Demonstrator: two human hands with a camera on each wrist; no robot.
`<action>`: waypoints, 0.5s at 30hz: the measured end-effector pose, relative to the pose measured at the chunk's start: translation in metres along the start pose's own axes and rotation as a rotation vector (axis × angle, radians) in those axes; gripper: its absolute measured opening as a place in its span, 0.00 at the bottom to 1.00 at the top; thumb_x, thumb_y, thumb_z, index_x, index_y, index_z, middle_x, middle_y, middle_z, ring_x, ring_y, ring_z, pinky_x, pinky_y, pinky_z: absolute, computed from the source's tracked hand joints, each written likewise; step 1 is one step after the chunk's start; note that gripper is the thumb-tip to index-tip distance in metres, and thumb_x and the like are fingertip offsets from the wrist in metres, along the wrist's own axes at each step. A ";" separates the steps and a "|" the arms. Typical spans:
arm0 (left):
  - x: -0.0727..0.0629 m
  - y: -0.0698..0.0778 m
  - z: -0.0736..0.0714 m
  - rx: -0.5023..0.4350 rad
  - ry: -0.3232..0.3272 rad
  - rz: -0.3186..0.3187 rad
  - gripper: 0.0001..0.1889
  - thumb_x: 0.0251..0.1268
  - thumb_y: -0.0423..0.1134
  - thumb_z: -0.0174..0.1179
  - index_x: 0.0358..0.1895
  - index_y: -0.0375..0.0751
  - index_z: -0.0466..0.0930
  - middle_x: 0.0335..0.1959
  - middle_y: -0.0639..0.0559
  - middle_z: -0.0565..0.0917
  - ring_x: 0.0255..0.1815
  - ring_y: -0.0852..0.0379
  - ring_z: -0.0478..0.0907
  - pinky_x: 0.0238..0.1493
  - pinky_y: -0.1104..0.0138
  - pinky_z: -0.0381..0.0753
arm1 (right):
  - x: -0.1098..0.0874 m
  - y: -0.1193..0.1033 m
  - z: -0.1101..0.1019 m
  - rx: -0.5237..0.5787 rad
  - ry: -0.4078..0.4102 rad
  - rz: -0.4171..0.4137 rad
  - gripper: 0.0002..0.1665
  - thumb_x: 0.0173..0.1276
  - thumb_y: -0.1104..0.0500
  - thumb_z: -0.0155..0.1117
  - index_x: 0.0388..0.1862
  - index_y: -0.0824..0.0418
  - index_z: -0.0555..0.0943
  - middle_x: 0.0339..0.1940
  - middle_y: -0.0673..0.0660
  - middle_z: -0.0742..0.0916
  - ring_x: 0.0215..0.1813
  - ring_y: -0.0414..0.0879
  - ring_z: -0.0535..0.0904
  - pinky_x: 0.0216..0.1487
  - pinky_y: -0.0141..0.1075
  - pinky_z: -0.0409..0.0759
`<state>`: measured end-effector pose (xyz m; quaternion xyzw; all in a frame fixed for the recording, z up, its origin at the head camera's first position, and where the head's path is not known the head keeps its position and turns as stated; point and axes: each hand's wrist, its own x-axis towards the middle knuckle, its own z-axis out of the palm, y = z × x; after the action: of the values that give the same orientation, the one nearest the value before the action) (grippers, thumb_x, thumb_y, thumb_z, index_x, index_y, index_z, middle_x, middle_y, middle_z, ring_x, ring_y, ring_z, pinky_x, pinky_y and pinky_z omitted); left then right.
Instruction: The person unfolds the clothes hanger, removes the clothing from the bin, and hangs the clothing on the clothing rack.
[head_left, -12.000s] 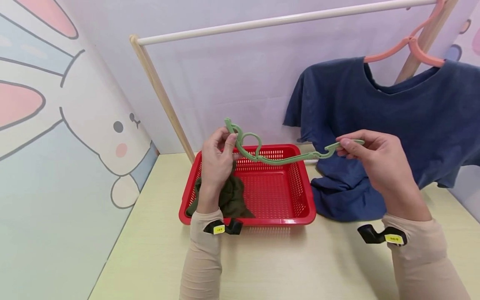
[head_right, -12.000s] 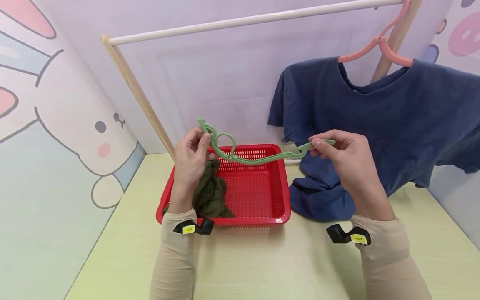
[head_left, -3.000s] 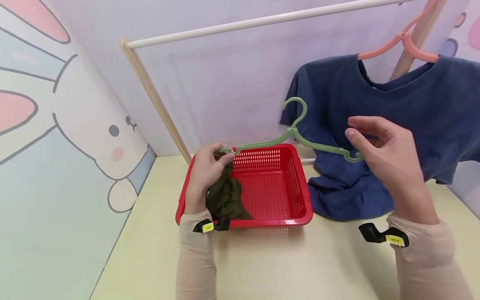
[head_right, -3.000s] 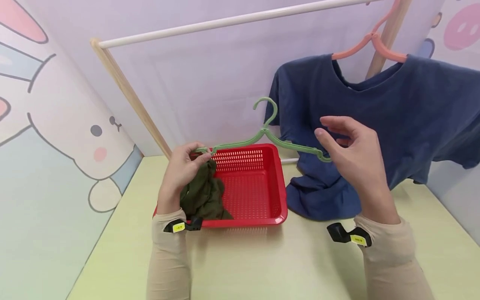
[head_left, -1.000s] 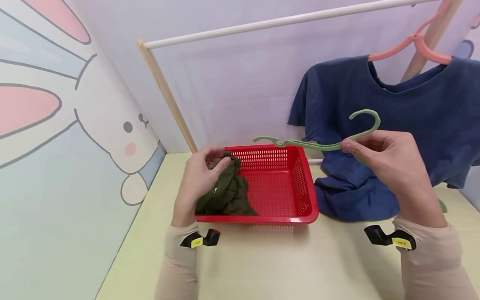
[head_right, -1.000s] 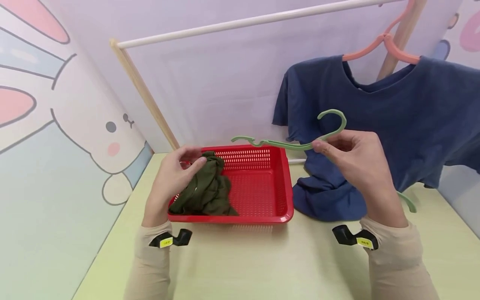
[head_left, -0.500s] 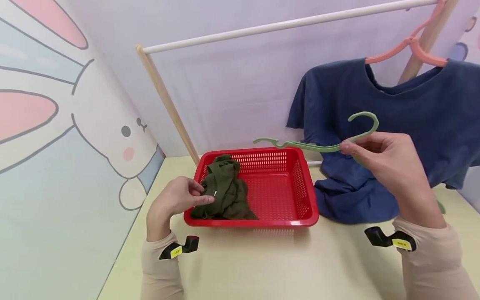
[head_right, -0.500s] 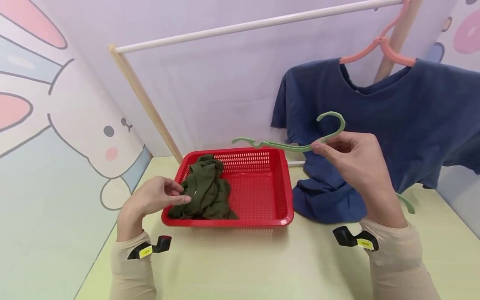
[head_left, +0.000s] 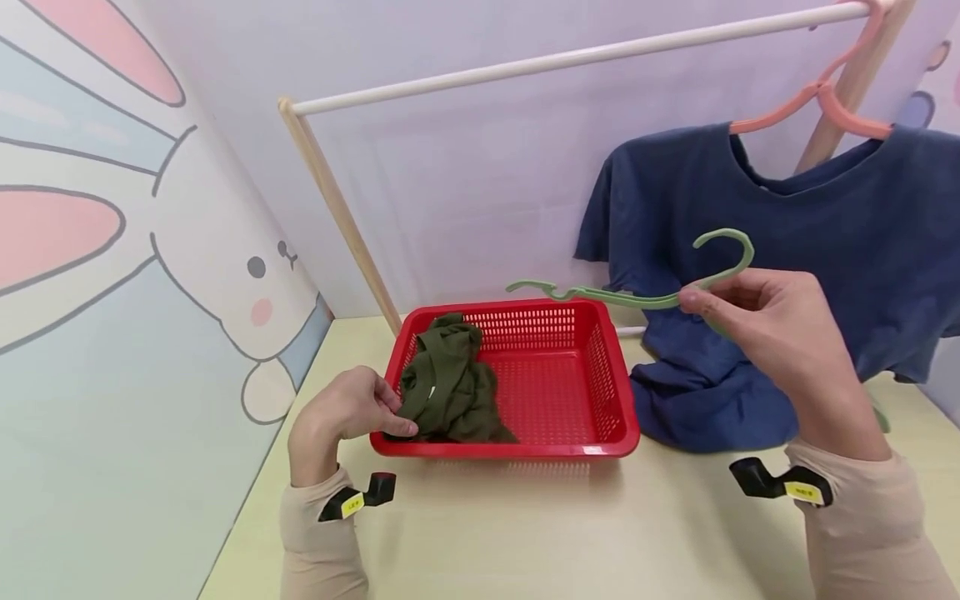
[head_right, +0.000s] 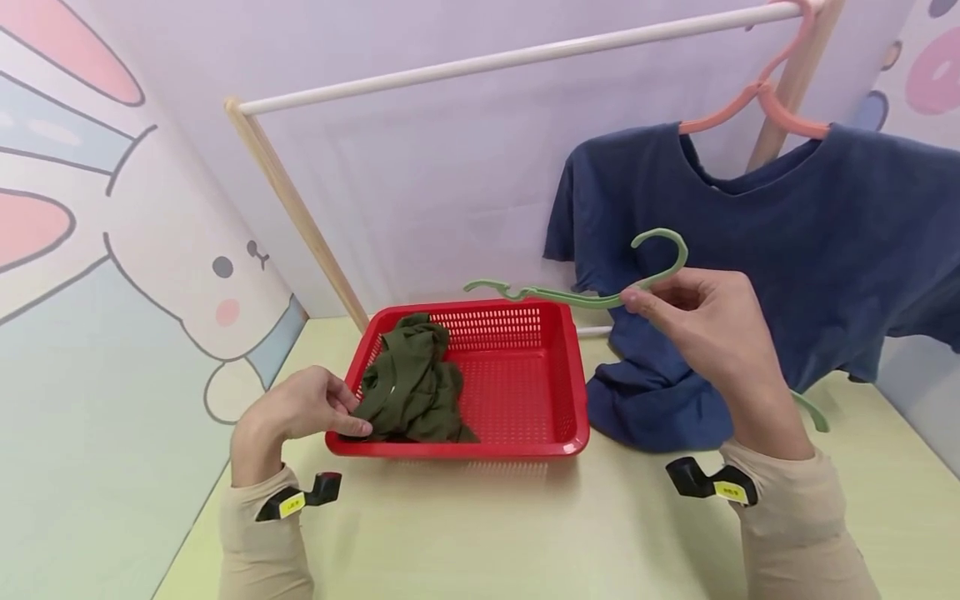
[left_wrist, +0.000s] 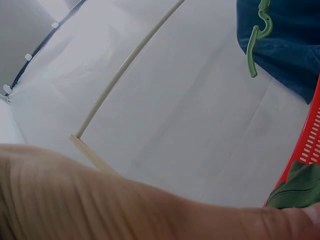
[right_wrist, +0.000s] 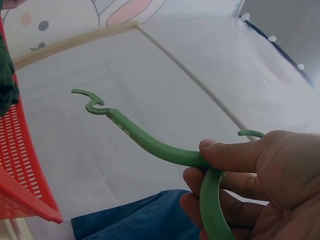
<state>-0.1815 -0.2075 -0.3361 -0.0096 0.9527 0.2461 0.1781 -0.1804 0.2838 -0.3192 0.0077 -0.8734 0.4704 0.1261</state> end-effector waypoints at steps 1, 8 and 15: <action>0.000 0.000 0.000 0.003 -0.007 -0.003 0.19 0.54 0.43 0.89 0.41 0.39 0.91 0.36 0.48 0.88 0.43 0.49 0.83 0.41 0.56 0.87 | 0.000 0.000 0.000 -0.001 0.001 -0.004 0.24 0.74 0.41 0.80 0.60 0.53 0.93 0.38 0.38 0.94 0.46 0.39 0.86 0.41 0.29 0.81; -0.002 0.003 0.001 0.002 -0.042 0.007 0.14 0.54 0.38 0.88 0.41 0.40 0.93 0.36 0.48 0.89 0.43 0.48 0.84 0.41 0.56 0.88 | 0.001 0.002 0.000 -0.009 -0.010 0.000 0.25 0.75 0.41 0.79 0.62 0.54 0.93 0.38 0.35 0.93 0.46 0.39 0.85 0.40 0.29 0.81; 0.003 0.002 0.003 -0.049 -0.029 0.199 0.06 0.64 0.32 0.80 0.35 0.40 0.91 0.27 0.50 0.85 0.34 0.51 0.81 0.36 0.61 0.85 | 0.002 0.001 0.000 -0.004 -0.017 -0.003 0.25 0.75 0.42 0.79 0.62 0.54 0.93 0.39 0.35 0.92 0.47 0.39 0.85 0.41 0.29 0.81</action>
<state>-0.1831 -0.2043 -0.3389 0.0843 0.9399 0.2861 0.1663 -0.1820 0.2846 -0.3200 0.0129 -0.8753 0.4684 0.1195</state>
